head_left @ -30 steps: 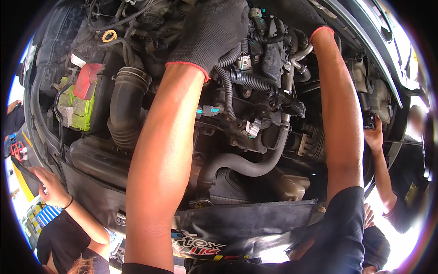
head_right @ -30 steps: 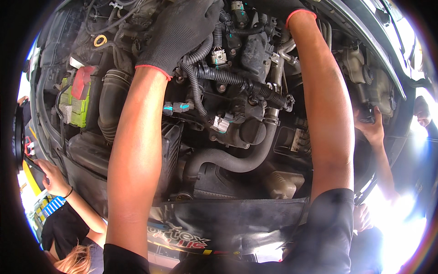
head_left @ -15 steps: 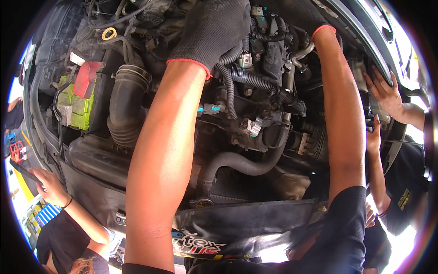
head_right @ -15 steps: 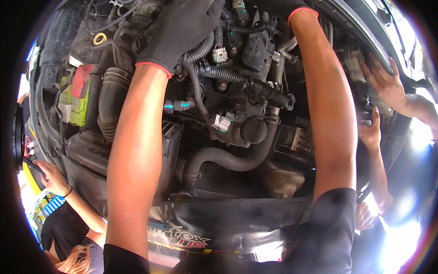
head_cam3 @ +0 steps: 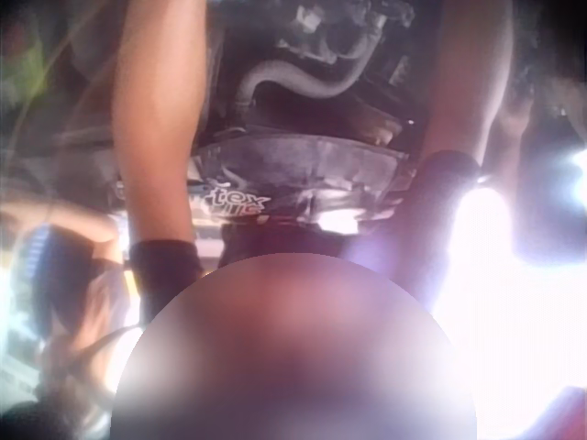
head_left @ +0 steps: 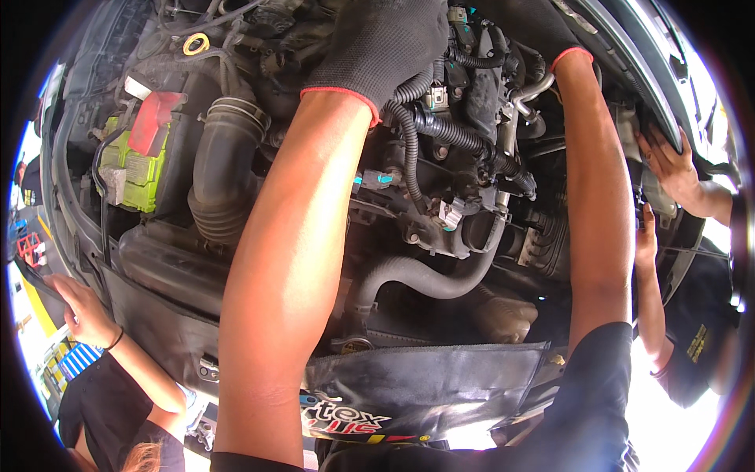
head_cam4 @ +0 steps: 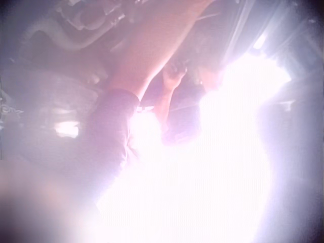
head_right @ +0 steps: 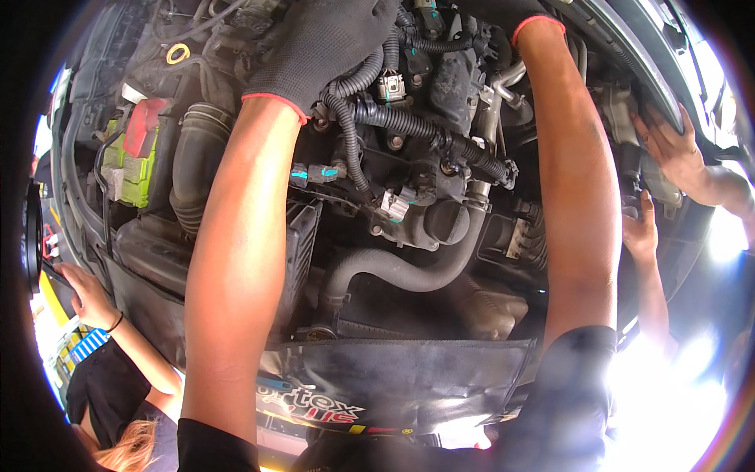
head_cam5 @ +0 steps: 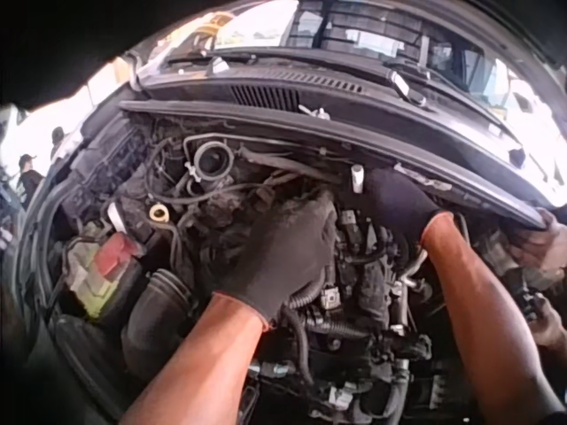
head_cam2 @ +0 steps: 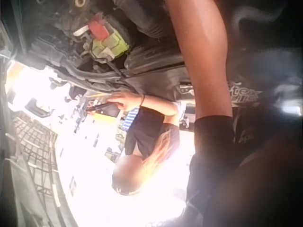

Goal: The person works inside a car engine bay, manipulating hoses and electrical connectors while wearing gloves. They adjust components near the intake manifold and valve cover, occasionally using a marker to label parts. A coworker assists by holding a flashlight and observing the work.

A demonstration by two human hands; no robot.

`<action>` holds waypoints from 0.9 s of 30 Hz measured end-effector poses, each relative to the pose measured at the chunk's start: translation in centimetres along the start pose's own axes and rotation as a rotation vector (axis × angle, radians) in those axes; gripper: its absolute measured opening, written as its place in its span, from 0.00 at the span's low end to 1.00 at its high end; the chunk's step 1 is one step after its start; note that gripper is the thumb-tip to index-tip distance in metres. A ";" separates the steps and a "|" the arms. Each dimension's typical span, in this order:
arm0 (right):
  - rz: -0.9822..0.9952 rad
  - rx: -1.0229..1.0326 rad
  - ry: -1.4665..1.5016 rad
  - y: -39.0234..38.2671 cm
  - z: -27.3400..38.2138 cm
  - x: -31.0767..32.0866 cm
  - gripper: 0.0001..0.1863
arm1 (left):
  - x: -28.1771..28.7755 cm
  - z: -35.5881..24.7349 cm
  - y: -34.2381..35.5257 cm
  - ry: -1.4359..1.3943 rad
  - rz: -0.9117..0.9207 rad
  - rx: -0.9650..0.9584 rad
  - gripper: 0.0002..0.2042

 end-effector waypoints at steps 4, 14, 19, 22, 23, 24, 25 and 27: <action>-0.021 0.035 0.027 0.0 0.6 -0.5 0.21 | 0.1 0.4 -0.3 0.018 0.003 0.002 0.09; -0.084 0.186 0.010 0.1 -0.5 -0.2 0.21 | -0.5 0.0 0.3 -0.033 0.042 0.030 0.08; -0.002 0.051 0.027 0.1 0.7 -0.2 0.22 | -0.1 0.1 0.1 -0.010 0.030 0.025 0.08; -0.004 -0.019 -0.048 -0.1 0.4 -0.1 0.23 | -0.1 0.0 0.0 -0.010 0.027 0.004 0.08; -0.010 -0.036 -0.071 -0.1 0.3 -0.1 0.23 | -0.1 0.1 0.0 0.001 0.027 0.006 0.08; -0.023 -0.010 -0.058 0.0 0.4 -0.3 0.23 | -0.1 0.2 0.0 0.013 0.027 0.008 0.08; -0.037 0.016 -0.045 0.2 0.4 -0.6 0.23 | -0.2 0.3 -0.1 0.011 0.028 0.008 0.08; -0.077 0.077 -0.012 0.0 0.6 -0.1 0.23 | -0.5 0.3 0.2 -0.010 0.016 -0.001 0.08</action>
Point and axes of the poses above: each hand's wrist, its own y-axis towards the middle knuckle, its own x-axis out of the back of the hand, z = x × y, the point moved 6 cm from there along y, towards the middle knuckle, and after that the axes turned 14 degrees about y, right-handed, at the moved point
